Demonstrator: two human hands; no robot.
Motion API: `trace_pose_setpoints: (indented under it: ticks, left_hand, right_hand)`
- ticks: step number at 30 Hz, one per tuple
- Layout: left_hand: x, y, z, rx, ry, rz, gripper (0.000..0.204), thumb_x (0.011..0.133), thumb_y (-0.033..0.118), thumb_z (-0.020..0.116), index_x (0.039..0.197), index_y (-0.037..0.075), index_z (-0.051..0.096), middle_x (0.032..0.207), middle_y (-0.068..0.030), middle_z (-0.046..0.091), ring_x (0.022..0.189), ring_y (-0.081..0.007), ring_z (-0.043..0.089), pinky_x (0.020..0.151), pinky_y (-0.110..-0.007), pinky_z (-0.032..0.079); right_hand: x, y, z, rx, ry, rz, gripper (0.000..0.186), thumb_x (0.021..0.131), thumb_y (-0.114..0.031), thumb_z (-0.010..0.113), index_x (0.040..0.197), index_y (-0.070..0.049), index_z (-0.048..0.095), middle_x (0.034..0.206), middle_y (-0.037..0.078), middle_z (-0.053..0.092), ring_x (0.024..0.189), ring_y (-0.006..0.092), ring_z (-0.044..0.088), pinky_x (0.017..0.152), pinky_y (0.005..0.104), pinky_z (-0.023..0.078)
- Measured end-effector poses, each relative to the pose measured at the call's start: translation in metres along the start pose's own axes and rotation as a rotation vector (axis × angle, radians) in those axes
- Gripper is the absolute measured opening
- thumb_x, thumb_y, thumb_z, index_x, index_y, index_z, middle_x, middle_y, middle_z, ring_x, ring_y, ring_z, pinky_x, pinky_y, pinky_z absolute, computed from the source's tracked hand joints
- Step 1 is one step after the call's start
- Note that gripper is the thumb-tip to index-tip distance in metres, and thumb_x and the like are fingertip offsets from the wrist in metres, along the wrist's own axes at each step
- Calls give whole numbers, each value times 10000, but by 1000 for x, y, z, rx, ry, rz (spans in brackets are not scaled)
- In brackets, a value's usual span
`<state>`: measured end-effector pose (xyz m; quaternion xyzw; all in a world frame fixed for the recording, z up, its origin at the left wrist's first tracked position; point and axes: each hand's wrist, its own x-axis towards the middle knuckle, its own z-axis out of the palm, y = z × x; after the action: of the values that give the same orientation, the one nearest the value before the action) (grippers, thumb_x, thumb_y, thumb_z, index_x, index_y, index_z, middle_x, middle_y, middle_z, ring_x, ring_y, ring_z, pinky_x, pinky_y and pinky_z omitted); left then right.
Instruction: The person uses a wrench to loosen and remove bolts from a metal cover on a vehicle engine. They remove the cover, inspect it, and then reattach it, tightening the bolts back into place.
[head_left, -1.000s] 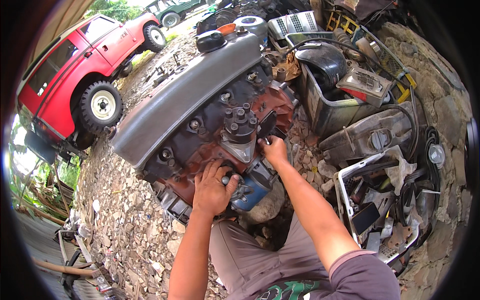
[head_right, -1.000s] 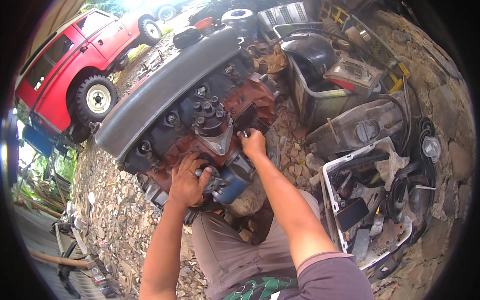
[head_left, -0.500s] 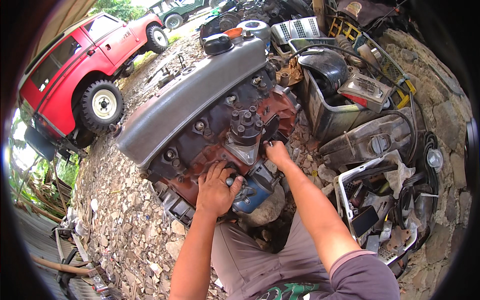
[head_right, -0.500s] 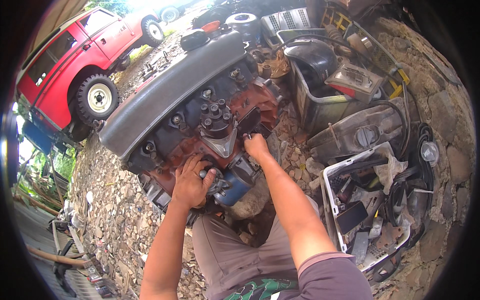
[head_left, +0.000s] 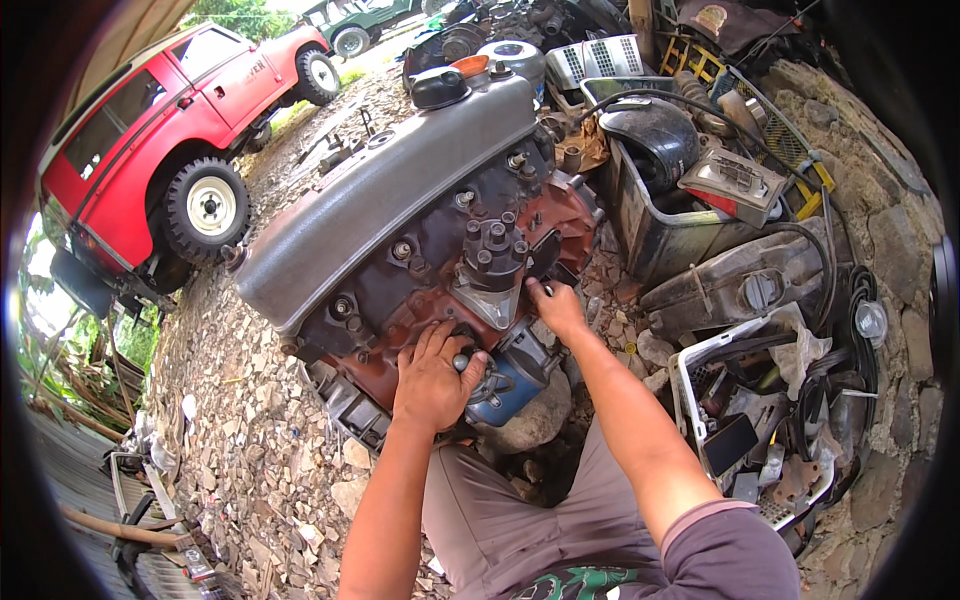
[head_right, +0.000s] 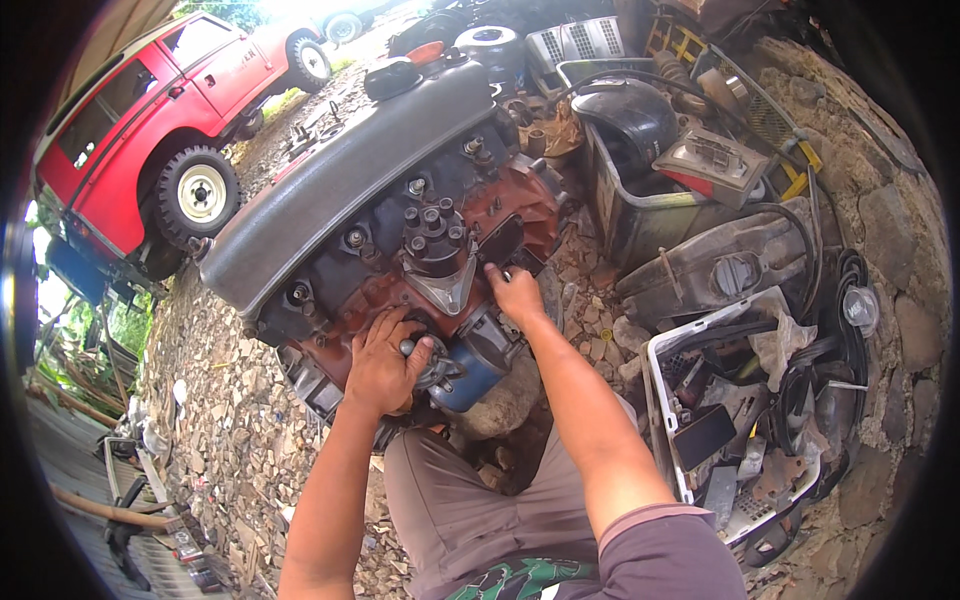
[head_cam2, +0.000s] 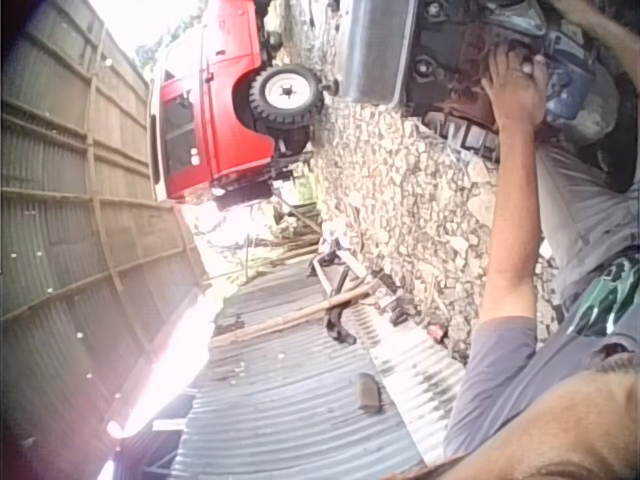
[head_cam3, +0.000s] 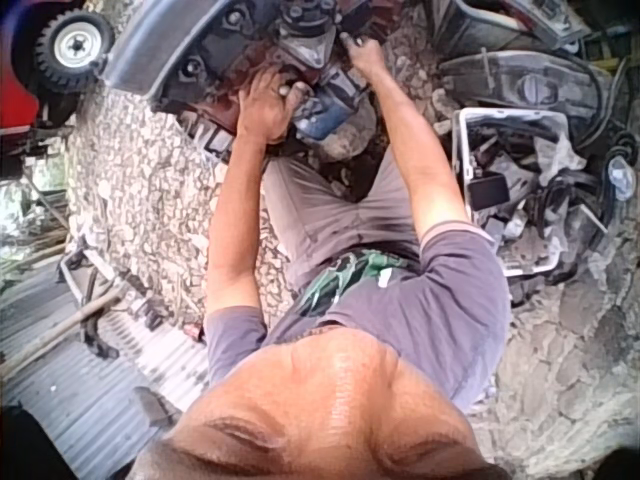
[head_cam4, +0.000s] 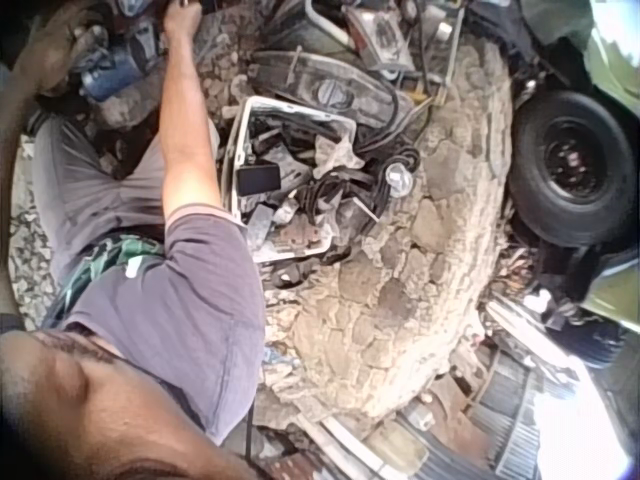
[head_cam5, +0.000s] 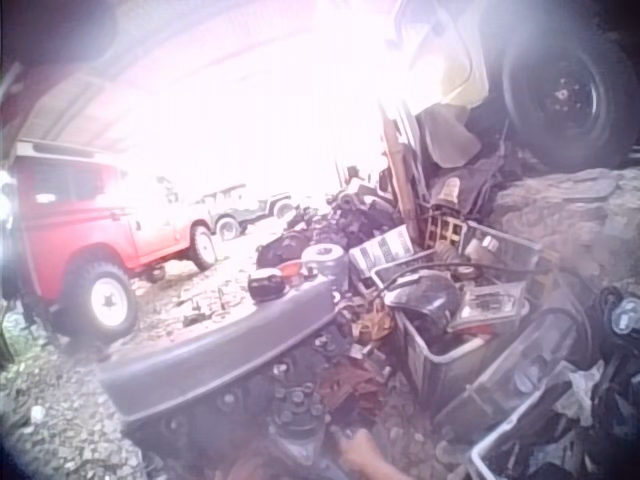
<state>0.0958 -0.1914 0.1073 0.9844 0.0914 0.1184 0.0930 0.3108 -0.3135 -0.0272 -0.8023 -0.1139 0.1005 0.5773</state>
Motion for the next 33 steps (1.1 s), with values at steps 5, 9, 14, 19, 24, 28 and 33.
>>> trace_pose_setpoints:
  ticks: [5, 9, 14, 19, 24, 28, 33]
  left_hand:
    - [0, 0, -5, -17, -88, -52, 495, 949, 502, 448, 1214, 107, 584, 1437, -106, 426, 1373, -266, 326, 1094, -482, 234]
    - [0, 0, -4, -29, -79, -37, 486, 944, 497, 463, 1207, 109, 588, 1433, -106, 429, 1370, -266, 329, 1092, -484, 238]
    - [1, 5, -5, -46, -73, -47, 465, 937, 484, 484, 1190, 111, 599, 1425, -106, 438, 1360, -278, 344, 1095, -484, 237]
    - [0, 3, -5, -23, -54, -41, 458, 936, 482, 484, 1181, 114, 606, 1423, -107, 442, 1355, -284, 350, 1101, -482, 231]
    - [0, 1, -4, -15, -62, -46, 464, 936, 488, 481, 1194, 121, 600, 1425, -105, 439, 1356, -282, 349, 1097, -479, 236]
    - [2, 5, -3, -24, -69, -44, 467, 939, 489, 476, 1198, 119, 597, 1425, -104, 439, 1356, -282, 348, 1094, -478, 239]
    - [0, 1, -5, -11, -62, -41, 463, 941, 488, 474, 1195, 121, 595, 1427, -107, 437, 1354, -284, 350, 1091, -478, 241]
  right_hand:
    - [-6, -8, -1, -186, 76, -173, 392, 863, -336, 655, 896, 54, 649, 811, 219, 671, 780, 349, 659, 717, 421, 483]
    - [-1, -13, -3, -179, 52, -26, 354, 848, -311, 665, 898, 39, 642, 822, 221, 668, 813, 377, 655, 732, 431, 483]
    - [-9, -7, -4, -127, 66, -182, 444, 912, -389, 555, 992, 37, 648, 932, 269, 658, 933, 425, 625, 817, 457, 471]
    - [-3, -18, -5, -113, -59, 46, 405, 893, -337, 580, 1054, 30, 640, 1034, 283, 640, 1026, 439, 593, 888, 468, 457]
    - [-16, -20, -5, -131, 7, -121, 365, 927, -329, 536, 1102, -16, 605, 1049, 263, 644, 1031, 443, 588, 879, 478, 460]
    - [-1, -11, -7, -184, -55, 31, 353, 904, -312, 584, 1107, -24, 603, 1050, 260, 644, 1021, 438, 593, 868, 488, 462]
    - [-15, -18, -5, -146, 13, -129, 367, 937, -346, 531, 1075, -20, 629, 1042, 280, 636, 1015, 450, 589, 868, 497, 460]
